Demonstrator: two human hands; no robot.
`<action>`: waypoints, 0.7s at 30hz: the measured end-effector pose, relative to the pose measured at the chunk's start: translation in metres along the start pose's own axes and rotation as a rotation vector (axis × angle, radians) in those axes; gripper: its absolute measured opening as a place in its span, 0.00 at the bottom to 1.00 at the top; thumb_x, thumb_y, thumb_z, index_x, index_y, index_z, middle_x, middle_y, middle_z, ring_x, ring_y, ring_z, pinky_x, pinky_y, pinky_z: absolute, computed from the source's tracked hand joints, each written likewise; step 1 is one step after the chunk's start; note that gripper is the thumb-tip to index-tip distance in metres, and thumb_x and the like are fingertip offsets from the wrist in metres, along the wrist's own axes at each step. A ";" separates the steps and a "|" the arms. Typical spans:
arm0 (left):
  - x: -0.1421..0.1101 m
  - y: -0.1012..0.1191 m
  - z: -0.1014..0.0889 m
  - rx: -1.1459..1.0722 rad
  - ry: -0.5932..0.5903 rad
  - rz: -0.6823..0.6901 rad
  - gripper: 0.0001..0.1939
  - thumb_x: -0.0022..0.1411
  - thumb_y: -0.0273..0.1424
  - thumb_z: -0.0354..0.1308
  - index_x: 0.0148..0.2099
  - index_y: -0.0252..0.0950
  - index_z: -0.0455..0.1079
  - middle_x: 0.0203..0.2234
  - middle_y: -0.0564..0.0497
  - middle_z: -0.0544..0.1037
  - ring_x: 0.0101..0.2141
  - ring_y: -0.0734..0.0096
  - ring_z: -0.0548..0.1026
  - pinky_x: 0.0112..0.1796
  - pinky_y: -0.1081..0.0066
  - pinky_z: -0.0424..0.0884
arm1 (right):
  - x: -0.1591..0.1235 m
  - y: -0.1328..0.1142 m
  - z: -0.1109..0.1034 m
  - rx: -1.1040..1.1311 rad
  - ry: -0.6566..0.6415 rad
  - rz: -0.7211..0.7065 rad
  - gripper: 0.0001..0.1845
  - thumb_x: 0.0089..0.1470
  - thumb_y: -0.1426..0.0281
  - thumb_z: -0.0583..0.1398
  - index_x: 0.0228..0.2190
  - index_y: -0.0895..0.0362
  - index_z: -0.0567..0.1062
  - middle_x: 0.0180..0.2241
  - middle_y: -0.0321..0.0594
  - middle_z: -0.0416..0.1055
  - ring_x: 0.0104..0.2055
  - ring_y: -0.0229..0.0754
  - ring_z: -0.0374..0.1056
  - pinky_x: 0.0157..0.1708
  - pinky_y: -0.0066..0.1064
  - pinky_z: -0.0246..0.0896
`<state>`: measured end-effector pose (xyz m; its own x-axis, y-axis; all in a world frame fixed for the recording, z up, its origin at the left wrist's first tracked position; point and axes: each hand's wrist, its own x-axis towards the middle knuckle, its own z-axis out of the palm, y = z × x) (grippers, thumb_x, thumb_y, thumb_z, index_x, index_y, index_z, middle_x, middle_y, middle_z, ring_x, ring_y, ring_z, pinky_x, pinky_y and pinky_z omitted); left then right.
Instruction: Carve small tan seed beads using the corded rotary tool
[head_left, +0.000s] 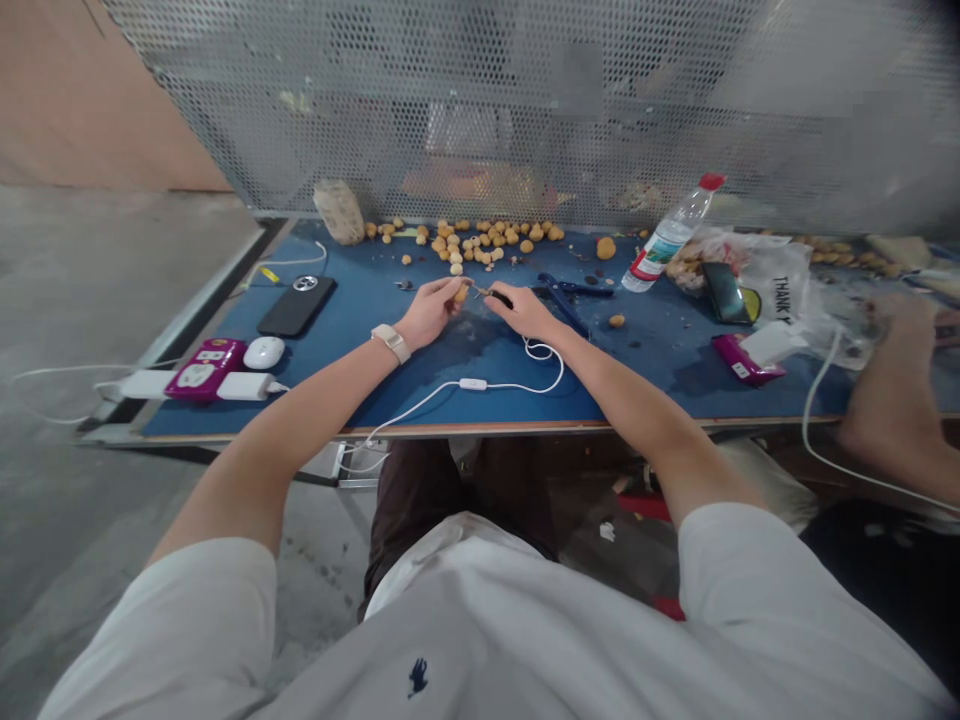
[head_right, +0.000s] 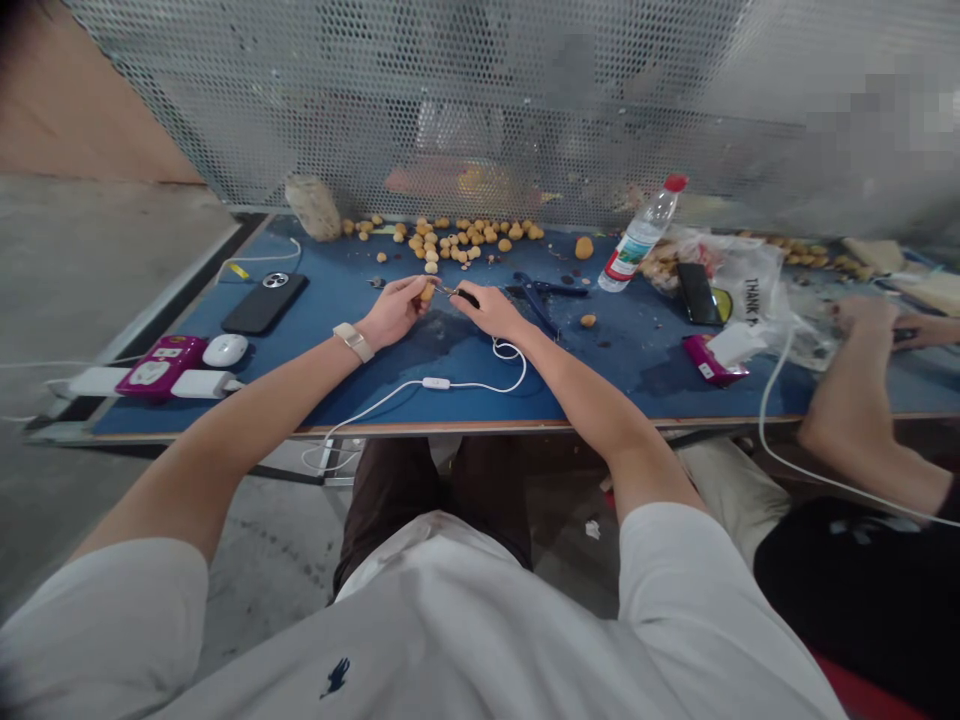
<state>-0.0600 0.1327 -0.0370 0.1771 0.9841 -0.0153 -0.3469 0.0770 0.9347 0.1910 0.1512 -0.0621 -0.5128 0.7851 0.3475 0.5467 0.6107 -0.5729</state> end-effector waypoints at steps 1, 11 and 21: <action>0.000 0.000 0.000 0.003 -0.001 0.004 0.20 0.92 0.23 0.67 0.39 0.33 0.86 0.30 0.53 0.78 0.27 0.78 0.70 0.31 0.77 0.66 | 0.000 0.000 0.000 -0.003 -0.009 -0.003 0.39 0.83 0.27 0.53 0.45 0.48 0.75 0.33 0.38 0.76 0.37 0.52 0.71 0.43 0.41 0.58; -0.003 0.001 0.001 0.023 -0.003 0.003 0.16 0.92 0.27 0.70 0.43 0.34 0.87 0.29 0.54 0.78 0.27 0.78 0.71 0.32 0.77 0.68 | -0.001 -0.002 -0.002 -0.007 -0.027 0.013 0.39 0.82 0.27 0.54 0.45 0.48 0.77 0.34 0.40 0.79 0.38 0.54 0.73 0.44 0.42 0.59; -0.001 -0.004 0.000 0.026 0.003 0.017 0.16 0.92 0.28 0.70 0.44 0.34 0.88 0.32 0.53 0.82 0.28 0.77 0.75 0.33 0.76 0.72 | 0.001 0.002 0.000 0.006 -0.018 0.009 0.39 0.81 0.27 0.55 0.44 0.49 0.76 0.35 0.40 0.78 0.39 0.53 0.72 0.45 0.42 0.60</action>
<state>-0.0590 0.1320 -0.0406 0.1687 0.9857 0.0000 -0.3261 0.0559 0.9437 0.1914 0.1525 -0.0631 -0.5198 0.7884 0.3289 0.5477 0.6031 -0.5800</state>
